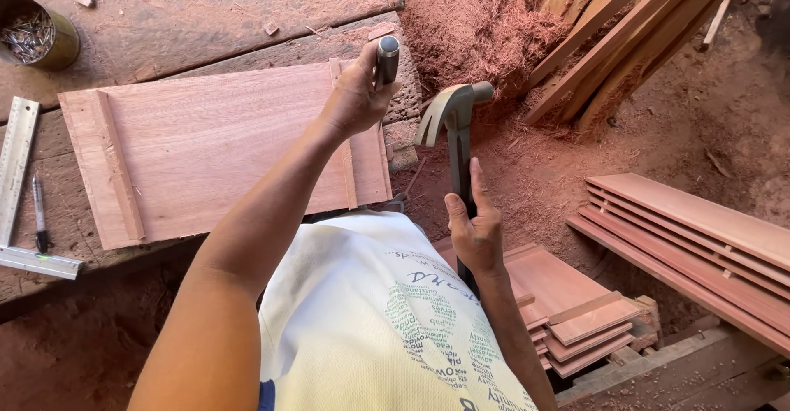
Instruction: The person uses a hammer and a metal punch to drive fasteners into a wooden board on a workbench. They then move the board to a stack and use a hand saw to cut a piece of wood.
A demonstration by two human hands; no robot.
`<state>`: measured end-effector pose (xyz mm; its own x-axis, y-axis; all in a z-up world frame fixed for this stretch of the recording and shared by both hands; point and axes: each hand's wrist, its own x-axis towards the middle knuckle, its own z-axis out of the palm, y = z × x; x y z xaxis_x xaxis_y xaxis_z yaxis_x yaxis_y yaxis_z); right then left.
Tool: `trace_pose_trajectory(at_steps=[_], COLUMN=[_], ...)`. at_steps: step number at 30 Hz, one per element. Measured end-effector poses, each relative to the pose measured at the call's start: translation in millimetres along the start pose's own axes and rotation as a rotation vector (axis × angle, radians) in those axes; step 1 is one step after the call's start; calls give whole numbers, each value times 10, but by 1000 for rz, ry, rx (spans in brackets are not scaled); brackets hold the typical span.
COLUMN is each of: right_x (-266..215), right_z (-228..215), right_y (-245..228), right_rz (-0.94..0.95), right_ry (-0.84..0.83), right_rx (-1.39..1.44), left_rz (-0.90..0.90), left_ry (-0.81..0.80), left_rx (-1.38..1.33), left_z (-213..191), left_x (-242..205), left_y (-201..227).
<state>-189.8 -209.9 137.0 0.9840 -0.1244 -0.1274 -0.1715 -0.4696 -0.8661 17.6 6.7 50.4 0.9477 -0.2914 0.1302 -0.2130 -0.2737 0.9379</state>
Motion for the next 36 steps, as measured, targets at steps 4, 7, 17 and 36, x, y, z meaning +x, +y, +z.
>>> trace_pose_trajectory(at_steps=[4,7,17,36], right_x=[13,18,103,45], right_z=[-17,-37,-166,-494], right_y=[-7,-14,-195,-856], right_rz=[-17,-46,-191,-508], right_ry=[7,11,5,62], right_rx=[-31,-67,-103,-55], left_rz=[2,-54,19,289], left_ry=[4,4,-31,11], left_rx=[-4,-25,-64,108], left_z=[-24,-34,-27,0], left_x=[6,3,-138,-570], left_y=[25,45,0,235])
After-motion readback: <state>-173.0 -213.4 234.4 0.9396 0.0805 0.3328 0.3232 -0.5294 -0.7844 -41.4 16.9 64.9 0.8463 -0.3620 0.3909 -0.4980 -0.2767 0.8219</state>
